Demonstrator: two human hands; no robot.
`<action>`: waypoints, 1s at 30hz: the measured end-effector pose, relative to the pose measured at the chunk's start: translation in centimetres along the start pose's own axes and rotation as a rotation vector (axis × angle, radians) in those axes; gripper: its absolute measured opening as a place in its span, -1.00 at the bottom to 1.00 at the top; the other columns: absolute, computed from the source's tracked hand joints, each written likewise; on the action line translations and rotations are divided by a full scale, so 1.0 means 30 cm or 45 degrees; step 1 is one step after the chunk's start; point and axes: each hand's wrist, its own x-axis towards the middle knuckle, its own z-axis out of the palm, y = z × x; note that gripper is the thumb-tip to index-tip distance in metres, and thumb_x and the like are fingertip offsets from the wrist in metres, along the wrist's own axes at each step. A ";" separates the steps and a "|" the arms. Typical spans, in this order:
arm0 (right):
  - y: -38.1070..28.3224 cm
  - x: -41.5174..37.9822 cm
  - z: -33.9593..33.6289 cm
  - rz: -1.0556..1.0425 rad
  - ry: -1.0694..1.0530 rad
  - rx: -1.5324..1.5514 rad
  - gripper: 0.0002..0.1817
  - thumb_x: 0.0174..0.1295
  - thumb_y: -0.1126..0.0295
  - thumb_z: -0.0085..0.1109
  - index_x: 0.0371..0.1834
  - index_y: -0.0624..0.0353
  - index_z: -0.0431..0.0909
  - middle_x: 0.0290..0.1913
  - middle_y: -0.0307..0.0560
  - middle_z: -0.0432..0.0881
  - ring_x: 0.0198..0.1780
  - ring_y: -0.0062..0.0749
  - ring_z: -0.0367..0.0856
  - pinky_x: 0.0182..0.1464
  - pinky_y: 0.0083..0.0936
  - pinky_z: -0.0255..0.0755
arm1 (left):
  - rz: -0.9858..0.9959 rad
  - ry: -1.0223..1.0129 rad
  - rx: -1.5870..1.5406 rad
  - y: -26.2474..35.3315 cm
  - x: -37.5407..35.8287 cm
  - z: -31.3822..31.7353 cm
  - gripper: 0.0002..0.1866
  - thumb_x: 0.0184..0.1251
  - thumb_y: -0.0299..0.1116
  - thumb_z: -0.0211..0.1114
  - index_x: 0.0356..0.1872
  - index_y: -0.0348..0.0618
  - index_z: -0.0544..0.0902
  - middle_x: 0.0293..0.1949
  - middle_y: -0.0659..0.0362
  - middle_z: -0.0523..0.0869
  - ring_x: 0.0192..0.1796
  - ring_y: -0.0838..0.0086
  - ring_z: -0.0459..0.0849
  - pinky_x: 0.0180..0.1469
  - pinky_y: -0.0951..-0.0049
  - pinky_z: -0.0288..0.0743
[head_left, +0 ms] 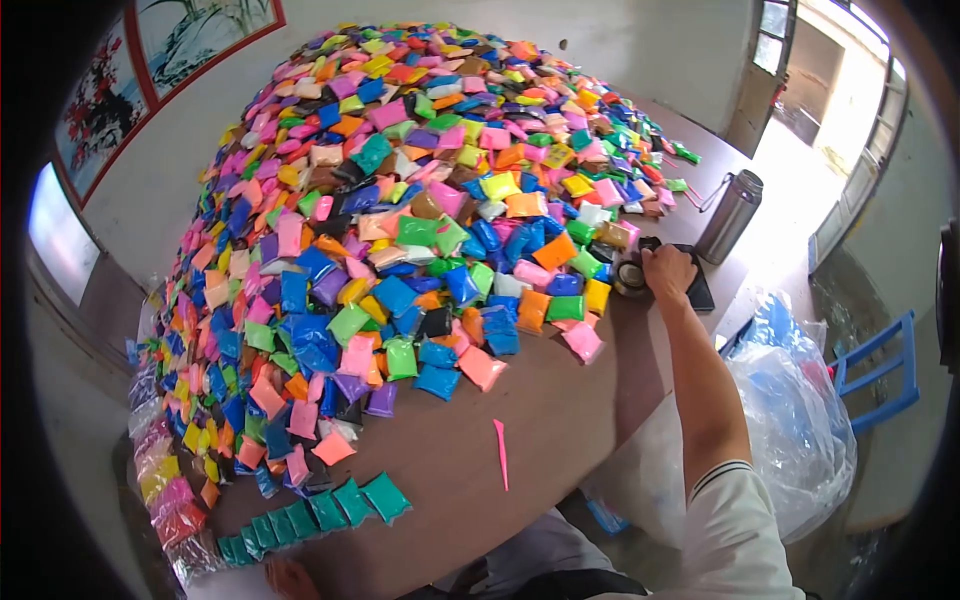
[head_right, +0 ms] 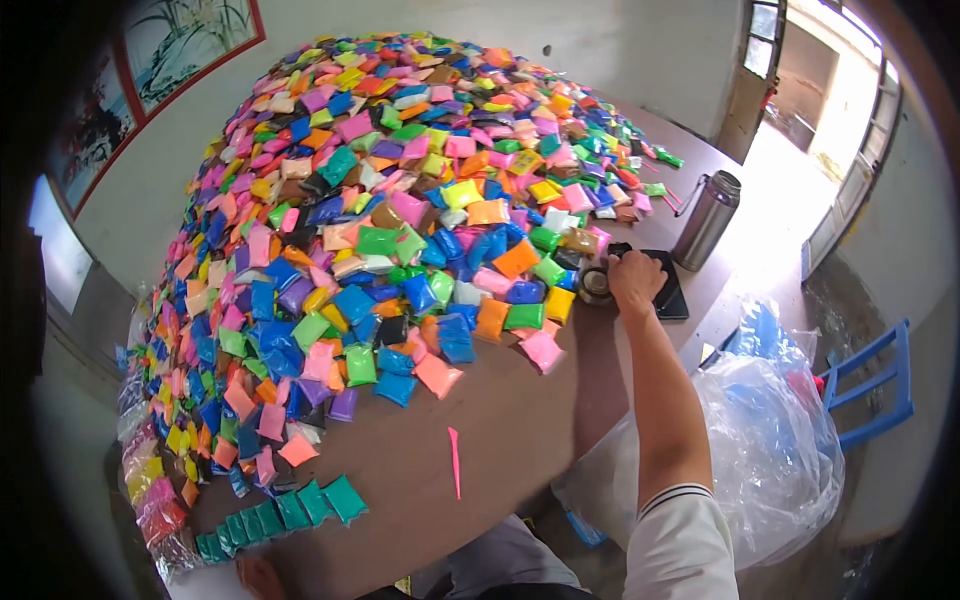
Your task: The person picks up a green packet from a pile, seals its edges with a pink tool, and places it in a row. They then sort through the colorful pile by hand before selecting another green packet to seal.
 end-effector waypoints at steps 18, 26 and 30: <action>-0.411 -0.373 0.156 -0.305 -0.102 1.445 -0.21 0.23 0.06 0.35 0.38 0.33 0.27 0.12 0.22 0.54 0.15 0.04 0.55 0.22 -0.23 0.41 | -0.004 -0.213 0.000 0.095 0.047 -0.098 -0.74 0.46 -0.35 0.19 -0.13 -0.38 0.70 -0.16 -0.18 0.70 -0.10 -0.09 0.64 0.01 0.05 0.51; -0.735 -0.340 0.257 -0.242 -0.013 1.840 -0.16 0.29 0.07 0.33 0.53 0.19 0.15 0.19 -0.04 0.51 0.17 -0.36 0.49 0.20 -0.47 0.40 | 0.031 -0.145 -0.131 0.111 0.065 -0.107 -0.76 0.46 -0.37 0.17 -0.24 -0.41 0.66 -0.28 -0.20 0.63 -0.16 -0.12 0.58 -0.04 0.01 0.47; -0.844 -0.341 0.201 -0.338 0.052 1.863 -0.10 0.22 0.05 0.33 0.58 0.02 0.11 0.22 0.04 0.56 0.20 -0.21 0.55 0.26 -0.39 0.38 | 0.075 -0.091 -0.089 0.093 0.053 -0.088 -0.74 0.46 -0.37 0.16 -0.34 -0.41 0.63 -0.36 -0.19 0.58 -0.24 -0.11 0.55 -0.10 0.01 0.46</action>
